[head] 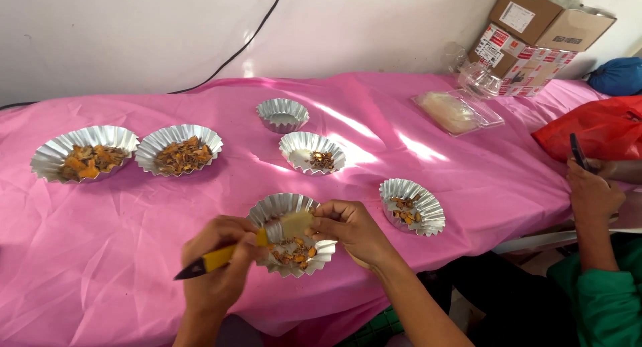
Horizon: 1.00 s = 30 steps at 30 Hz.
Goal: Cleaning and sorting dried turmeric slices in small foil containers using a paintbrush.
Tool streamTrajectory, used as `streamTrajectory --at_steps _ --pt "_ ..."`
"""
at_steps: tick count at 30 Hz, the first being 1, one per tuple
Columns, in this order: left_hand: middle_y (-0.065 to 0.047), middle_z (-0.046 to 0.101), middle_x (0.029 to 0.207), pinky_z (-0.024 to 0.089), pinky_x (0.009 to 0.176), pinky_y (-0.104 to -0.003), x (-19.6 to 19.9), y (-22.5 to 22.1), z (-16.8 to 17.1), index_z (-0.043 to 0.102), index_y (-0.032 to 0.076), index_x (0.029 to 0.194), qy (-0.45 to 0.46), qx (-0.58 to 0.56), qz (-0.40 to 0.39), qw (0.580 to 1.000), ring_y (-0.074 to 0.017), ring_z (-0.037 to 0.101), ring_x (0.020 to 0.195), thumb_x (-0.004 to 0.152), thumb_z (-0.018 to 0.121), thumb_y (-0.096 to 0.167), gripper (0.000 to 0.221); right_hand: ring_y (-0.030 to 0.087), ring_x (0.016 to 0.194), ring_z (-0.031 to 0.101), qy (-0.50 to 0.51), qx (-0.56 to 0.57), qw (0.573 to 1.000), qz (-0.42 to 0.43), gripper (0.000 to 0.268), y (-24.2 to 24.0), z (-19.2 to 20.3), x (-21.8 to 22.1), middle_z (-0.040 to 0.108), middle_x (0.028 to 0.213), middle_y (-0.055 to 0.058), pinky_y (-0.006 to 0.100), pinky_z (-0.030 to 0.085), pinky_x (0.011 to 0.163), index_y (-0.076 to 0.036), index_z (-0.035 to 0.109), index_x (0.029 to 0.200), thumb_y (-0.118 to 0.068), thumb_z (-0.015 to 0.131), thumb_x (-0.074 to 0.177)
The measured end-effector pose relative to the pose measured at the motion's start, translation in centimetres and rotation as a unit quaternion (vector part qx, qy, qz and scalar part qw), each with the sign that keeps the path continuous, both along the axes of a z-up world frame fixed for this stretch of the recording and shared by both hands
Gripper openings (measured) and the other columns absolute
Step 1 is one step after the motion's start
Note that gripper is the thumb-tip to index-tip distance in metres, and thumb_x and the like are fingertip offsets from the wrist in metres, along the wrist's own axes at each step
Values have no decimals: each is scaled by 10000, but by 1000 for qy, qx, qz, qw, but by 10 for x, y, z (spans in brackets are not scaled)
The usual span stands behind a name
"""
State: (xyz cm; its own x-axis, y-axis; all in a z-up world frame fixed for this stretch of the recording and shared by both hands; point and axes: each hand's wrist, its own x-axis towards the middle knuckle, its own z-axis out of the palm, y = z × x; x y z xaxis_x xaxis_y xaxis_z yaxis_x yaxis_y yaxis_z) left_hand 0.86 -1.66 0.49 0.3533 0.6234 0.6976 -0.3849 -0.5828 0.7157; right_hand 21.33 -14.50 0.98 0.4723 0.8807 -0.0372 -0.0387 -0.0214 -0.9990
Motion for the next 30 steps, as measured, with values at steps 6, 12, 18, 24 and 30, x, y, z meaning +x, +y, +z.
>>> streamTrajectory --at_steps 6,12,18,24,30 --pt "-54 710 739 566 636 -262 11 -10 3 617 60 684 57 -12 -29 998 -145 718 676 756 656 -17 113 106 735 705 -282 -177 936 -117 167 -26 54 -1 766 836 -16 278 582 724 -153 728 845 -312 773 874" --pt "-186 707 803 663 486 -299 -15 3 3 600 -19 754 77 -137 46 987 -225 723 669 860 624 -7 110 231 783 687 -337 -458 805 -170 490 -48 84 59 771 953 67 398 564 681 -164 614 1340 -137 621 851" --pt "-187 721 836 647 508 -311 -19 6 2 564 -17 774 74 -169 52 981 -260 757 553 887 628 -11 130 94 479 301 -392 -382 837 -22 579 -14 72 -4 338 562 -66 283 330 540 -206 358 625 -490 541 1096" --pt "-202 686 854 670 508 -314 -26 -3 0 562 -31 793 42 -125 57 990 -271 726 565 913 615 -19 132 101 552 267 -366 -283 886 3 484 2 1 27 306 649 -50 333 234 545 -194 346 715 -319 687 1033" --pt "-202 686 893 618 537 -332 -20 -10 -1 538 -28 835 4 -125 74 989 -281 717 585 924 608 -43 115 192 586 622 -236 -334 896 -174 205 -54 84 73 659 798 51 337 548 542 -96 697 1007 -291 637 995"
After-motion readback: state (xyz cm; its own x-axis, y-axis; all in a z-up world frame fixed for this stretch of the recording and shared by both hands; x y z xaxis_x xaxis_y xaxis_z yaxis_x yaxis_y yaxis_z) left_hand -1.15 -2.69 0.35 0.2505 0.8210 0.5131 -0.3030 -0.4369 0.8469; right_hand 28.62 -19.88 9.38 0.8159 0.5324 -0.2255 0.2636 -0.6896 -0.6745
